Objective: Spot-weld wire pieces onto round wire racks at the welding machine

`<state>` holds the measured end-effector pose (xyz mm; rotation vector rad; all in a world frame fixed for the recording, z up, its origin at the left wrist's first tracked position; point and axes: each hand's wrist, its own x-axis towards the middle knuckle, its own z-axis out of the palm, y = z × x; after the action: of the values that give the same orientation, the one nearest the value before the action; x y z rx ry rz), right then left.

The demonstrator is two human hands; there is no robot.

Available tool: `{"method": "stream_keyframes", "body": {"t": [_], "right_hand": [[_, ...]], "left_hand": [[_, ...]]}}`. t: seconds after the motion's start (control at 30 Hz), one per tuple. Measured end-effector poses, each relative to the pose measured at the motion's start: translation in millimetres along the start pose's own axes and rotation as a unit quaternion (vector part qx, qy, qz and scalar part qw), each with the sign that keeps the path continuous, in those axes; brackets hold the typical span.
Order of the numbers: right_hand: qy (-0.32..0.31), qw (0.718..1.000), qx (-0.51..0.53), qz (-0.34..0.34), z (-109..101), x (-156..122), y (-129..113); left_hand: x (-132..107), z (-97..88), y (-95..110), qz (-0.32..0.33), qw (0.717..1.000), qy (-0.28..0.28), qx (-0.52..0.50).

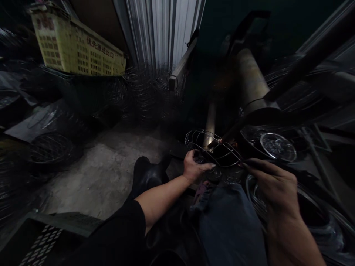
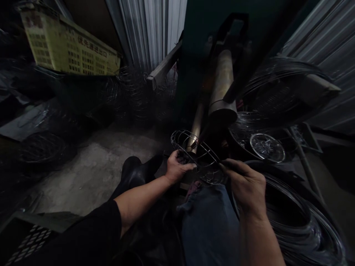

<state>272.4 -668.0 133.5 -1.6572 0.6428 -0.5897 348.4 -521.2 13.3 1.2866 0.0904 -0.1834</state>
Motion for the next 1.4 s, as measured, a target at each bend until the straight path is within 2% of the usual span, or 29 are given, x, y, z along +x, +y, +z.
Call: {"method": "stream_keyframes", "body": {"t": [0.13,0.27,0.37,0.63,0.73,0.97,1.13,1.23,1.33,1.4], "right_hand": [[-0.004,1.000,0.008,0.014,0.5,-1.0,-0.8],[-0.041,0.996,0.017,0.073,-16.8,1.4,10.4],[-0.045,0.996,-0.018,0.080,-22.8,4.3,14.4],[-0.066,0.998,-0.020,0.004,8.3,19.8,3.1],[-0.061,0.998,-0.020,-0.010,12.3,23.5,4.6],[-0.061,0.997,-0.024,0.051,2.8,18.9,7.6],[-0.076,0.996,-0.044,0.005,15.7,19.9,-7.2],[-0.083,0.995,-0.060,0.002,24.9,22.7,-15.9],[-0.090,0.994,-0.050,0.030,20.7,23.2,-17.5],[-0.103,0.991,-0.036,0.078,10.5,22.3,-14.2]], "left_hand": [[-1.1,-3.0,3.9,0.004,1.000,0.004,0.015],[-5.0,-4.7,11.2,-0.017,1.000,-0.005,-0.001],[-5.7,-5.2,14.7,-0.046,0.998,-0.007,-0.035],[6.3,0.4,8.6,-0.078,0.988,0.045,-0.123],[7.5,1.8,8.9,-0.093,0.984,0.054,-0.142],[2.6,2.4,12.2,-0.108,0.981,0.046,-0.156],[-0.3,4.1,18.9,-0.129,0.971,0.041,-0.198],[-0.1,4.1,21.3,-0.151,0.965,0.034,-0.212],[-0.7,3.6,22.2,-0.162,0.963,0.027,-0.212],[-1.6,3.0,22.4,-0.167,0.962,0.022,-0.214]]}}
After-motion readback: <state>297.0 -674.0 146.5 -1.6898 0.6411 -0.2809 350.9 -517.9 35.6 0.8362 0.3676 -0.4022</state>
